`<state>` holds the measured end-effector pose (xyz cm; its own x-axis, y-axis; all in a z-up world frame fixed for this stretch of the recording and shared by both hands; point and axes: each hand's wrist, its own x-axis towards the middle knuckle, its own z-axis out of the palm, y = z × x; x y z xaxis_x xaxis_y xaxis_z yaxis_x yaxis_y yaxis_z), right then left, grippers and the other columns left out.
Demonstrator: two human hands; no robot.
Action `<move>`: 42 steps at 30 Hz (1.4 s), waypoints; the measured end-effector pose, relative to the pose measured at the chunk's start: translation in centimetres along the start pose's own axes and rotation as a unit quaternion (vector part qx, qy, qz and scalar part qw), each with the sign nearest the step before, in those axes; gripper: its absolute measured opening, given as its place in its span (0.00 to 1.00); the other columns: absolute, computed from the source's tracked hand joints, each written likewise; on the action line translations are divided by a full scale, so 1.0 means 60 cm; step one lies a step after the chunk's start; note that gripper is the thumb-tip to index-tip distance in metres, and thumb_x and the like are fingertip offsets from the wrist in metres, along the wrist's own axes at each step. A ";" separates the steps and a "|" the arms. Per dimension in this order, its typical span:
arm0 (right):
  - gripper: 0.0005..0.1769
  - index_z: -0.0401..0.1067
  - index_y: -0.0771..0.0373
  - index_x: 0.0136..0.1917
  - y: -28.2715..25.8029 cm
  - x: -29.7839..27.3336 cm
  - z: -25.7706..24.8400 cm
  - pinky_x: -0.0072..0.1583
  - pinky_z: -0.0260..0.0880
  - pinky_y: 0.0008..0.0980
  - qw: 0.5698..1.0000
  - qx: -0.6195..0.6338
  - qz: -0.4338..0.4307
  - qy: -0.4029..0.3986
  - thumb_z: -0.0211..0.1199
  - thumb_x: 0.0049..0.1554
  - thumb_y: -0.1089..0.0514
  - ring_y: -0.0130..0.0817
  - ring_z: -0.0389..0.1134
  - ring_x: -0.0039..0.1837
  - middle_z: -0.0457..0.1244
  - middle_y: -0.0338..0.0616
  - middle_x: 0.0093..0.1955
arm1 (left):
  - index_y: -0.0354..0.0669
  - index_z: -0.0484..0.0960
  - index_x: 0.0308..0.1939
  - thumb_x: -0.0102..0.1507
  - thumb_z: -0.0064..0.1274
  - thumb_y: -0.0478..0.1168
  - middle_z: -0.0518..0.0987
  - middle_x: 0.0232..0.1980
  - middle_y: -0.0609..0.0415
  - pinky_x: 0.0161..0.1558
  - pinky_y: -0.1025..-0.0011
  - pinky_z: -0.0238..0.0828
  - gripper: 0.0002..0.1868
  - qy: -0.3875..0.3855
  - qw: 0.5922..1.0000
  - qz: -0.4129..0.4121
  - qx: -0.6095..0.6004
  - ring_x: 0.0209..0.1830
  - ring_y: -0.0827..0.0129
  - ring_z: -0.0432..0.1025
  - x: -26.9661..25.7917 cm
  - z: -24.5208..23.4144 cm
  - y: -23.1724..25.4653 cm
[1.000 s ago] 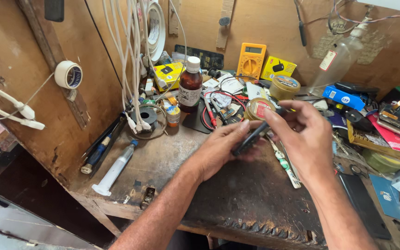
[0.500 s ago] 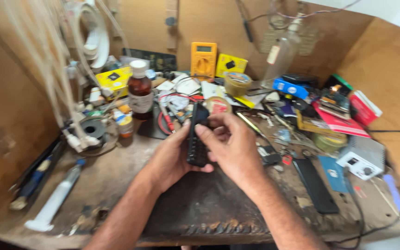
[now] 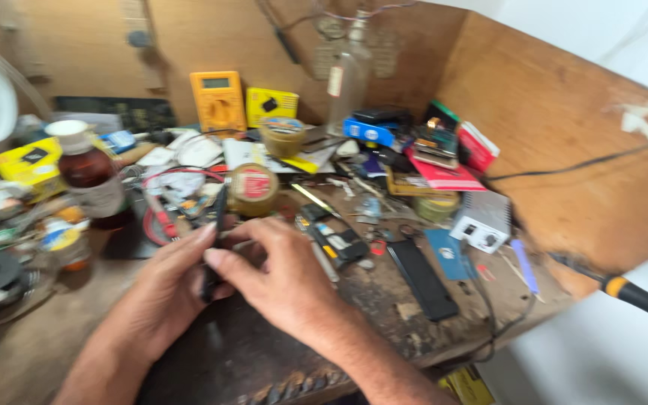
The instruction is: The person uses a multimeter to test a small circuit board, then applies flux from a jar and uses a soldering iron to work on the board's components. The person handles the board and tools with both hands on a cluttered workbench.
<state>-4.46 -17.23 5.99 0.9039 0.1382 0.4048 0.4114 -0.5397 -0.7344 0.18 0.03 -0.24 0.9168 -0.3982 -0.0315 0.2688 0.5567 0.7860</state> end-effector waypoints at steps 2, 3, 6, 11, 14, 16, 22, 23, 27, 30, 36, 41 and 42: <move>0.21 0.77 0.66 0.52 -0.002 -0.004 -0.006 0.44 0.76 0.32 1.000 0.021 0.010 -0.007 0.69 0.56 0.46 0.32 0.75 0.42 0.70 0.47 0.48 | 0.42 0.79 0.53 0.68 0.50 0.46 0.80 0.41 0.60 0.34 0.71 0.67 0.14 0.021 1.000 -0.004 0.017 0.38 0.75 0.72 -0.001 0.001 0.002; 0.21 0.77 0.66 0.52 -0.003 -0.006 -0.009 0.44 0.75 0.32 0.999 0.033 0.014 -0.012 0.69 0.56 0.46 0.33 0.75 0.42 0.70 0.47 0.48 | 0.41 0.79 0.55 0.68 0.51 0.45 0.80 0.41 0.59 0.34 0.71 0.66 0.15 0.021 0.999 0.001 0.032 0.38 0.75 0.71 -0.002 0.001 0.004; 0.21 0.77 0.66 0.53 -0.004 -0.009 -0.022 0.46 0.76 0.32 0.999 0.048 0.001 -0.013 0.69 0.57 0.46 0.33 0.75 0.45 0.70 0.48 0.49 | 0.40 0.79 0.60 0.66 0.51 0.42 0.79 0.42 0.58 0.33 0.72 0.65 0.19 0.026 0.997 0.013 0.073 0.37 0.76 0.70 -0.002 0.003 0.005; 0.18 0.77 0.65 0.52 -0.010 -0.019 -0.064 0.52 0.74 0.32 0.994 -0.005 -0.064 0.086 0.68 0.61 0.48 0.33 0.75 0.51 0.71 0.46 0.49 | 0.37 0.75 0.72 0.69 0.56 0.36 0.74 0.42 0.56 0.33 0.69 0.66 0.26 -0.009 0.996 0.040 0.077 0.38 0.72 0.68 0.002 -0.010 -0.008; 0.15 0.80 0.60 0.50 -0.019 -0.031 -0.115 0.46 0.72 0.29 0.990 -0.063 0.006 0.126 0.68 0.58 0.47 0.29 0.73 0.44 0.73 0.39 0.45 | 0.35 0.77 0.72 0.68 0.56 0.34 0.72 0.40 0.56 0.33 0.68 0.67 0.27 0.018 0.996 0.030 0.085 0.37 0.71 0.68 0.008 -0.018 -0.013; 0.13 0.81 0.58 0.48 -0.023 -0.032 -0.162 0.42 0.71 0.27 0.985 -0.078 0.060 0.142 0.68 0.57 0.48 0.25 0.71 0.40 0.74 0.35 0.41 | 0.35 0.74 0.72 0.67 0.58 0.34 0.73 0.40 0.56 0.33 0.68 0.67 0.28 0.011 0.995 0.030 0.091 0.37 0.71 0.68 0.007 -0.013 -0.011; 0.11 0.82 0.57 0.49 -0.031 -0.059 -0.329 0.42 0.71 0.24 0.949 -0.200 0.071 0.233 0.69 0.59 0.49 0.21 0.71 0.40 0.73 0.35 0.40 | 0.32 0.79 0.64 0.58 0.62 0.36 0.74 0.38 0.55 0.34 0.72 0.65 0.29 0.090 0.968 0.047 0.229 0.35 0.72 0.67 0.004 0.033 -0.011; 0.11 0.82 0.57 0.49 -0.033 -0.067 -0.353 0.40 0.70 0.25 0.941 -0.206 0.103 0.248 0.69 0.60 0.49 0.23 0.70 0.38 0.73 0.37 0.39 | 0.33 0.81 0.64 0.57 0.64 0.37 0.74 0.38 0.53 0.35 0.73 0.64 0.30 0.099 0.959 0.056 0.258 0.35 0.71 0.68 0.003 0.039 -0.009; 0.12 0.80 0.62 0.53 -0.023 -0.085 -0.393 0.46 0.72 0.23 0.938 -0.222 0.067 0.257 0.69 0.61 0.52 0.21 0.71 0.42 0.72 0.38 0.43 | 0.30 0.79 0.59 0.49 0.71 0.47 0.74 0.46 0.46 0.44 0.63 0.71 0.38 0.173 0.757 0.184 0.603 0.43 0.61 0.72 0.006 0.062 -0.016; 0.13 0.80 0.63 0.52 -0.009 -0.089 -0.386 0.43 0.72 0.25 0.946 -0.193 0.117 0.234 0.69 0.59 0.53 0.23 0.71 0.42 0.72 0.39 0.42 | 0.29 0.79 0.58 0.50 0.71 0.50 0.72 0.49 0.35 0.50 0.54 0.70 0.38 0.198 0.610 0.207 0.738 0.49 0.47 0.69 0.000 0.080 -0.031; 0.14 0.80 0.65 0.54 0.007 -0.122 -0.390 0.42 0.70 0.28 0.947 -0.197 0.137 0.215 0.70 0.59 0.54 0.28 0.71 0.42 0.73 0.42 0.43 | 0.32 0.76 0.59 0.53 0.67 0.49 0.72 0.53 0.33 0.51 0.48 0.64 0.36 0.201 0.545 0.228 0.781 0.53 0.40 0.67 -0.018 0.143 -0.021; 0.25 0.76 0.66 0.62 0.051 -0.213 -0.504 0.42 0.69 0.33 0.891 -0.360 0.135 0.241 0.68 0.62 0.44 0.34 0.70 0.50 0.68 0.48 0.51 | 0.33 0.70 0.67 0.56 0.59 0.38 0.69 0.70 0.35 0.69 0.49 0.55 0.35 0.040 0.649 0.353 0.673 0.73 0.43 0.60 0.012 0.295 -0.057; 0.29 0.73 0.63 0.64 0.067 -0.236 -0.525 0.42 0.70 0.36 0.903 -0.297 0.177 0.255 0.66 0.61 0.40 0.37 0.71 0.46 0.68 0.48 0.50 | 0.29 0.66 0.70 0.61 0.58 0.39 0.68 0.70 0.31 0.69 0.51 0.56 0.35 -0.011 0.685 0.379 0.622 0.72 0.41 0.59 0.033 0.354 -0.092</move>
<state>-19.30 -47.52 14.44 0.7325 -0.4493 0.5114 -0.1646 -0.8459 -0.5073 -5.75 -19.34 8.48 0.6444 -0.3572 0.6761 -0.7550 -0.4375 0.4885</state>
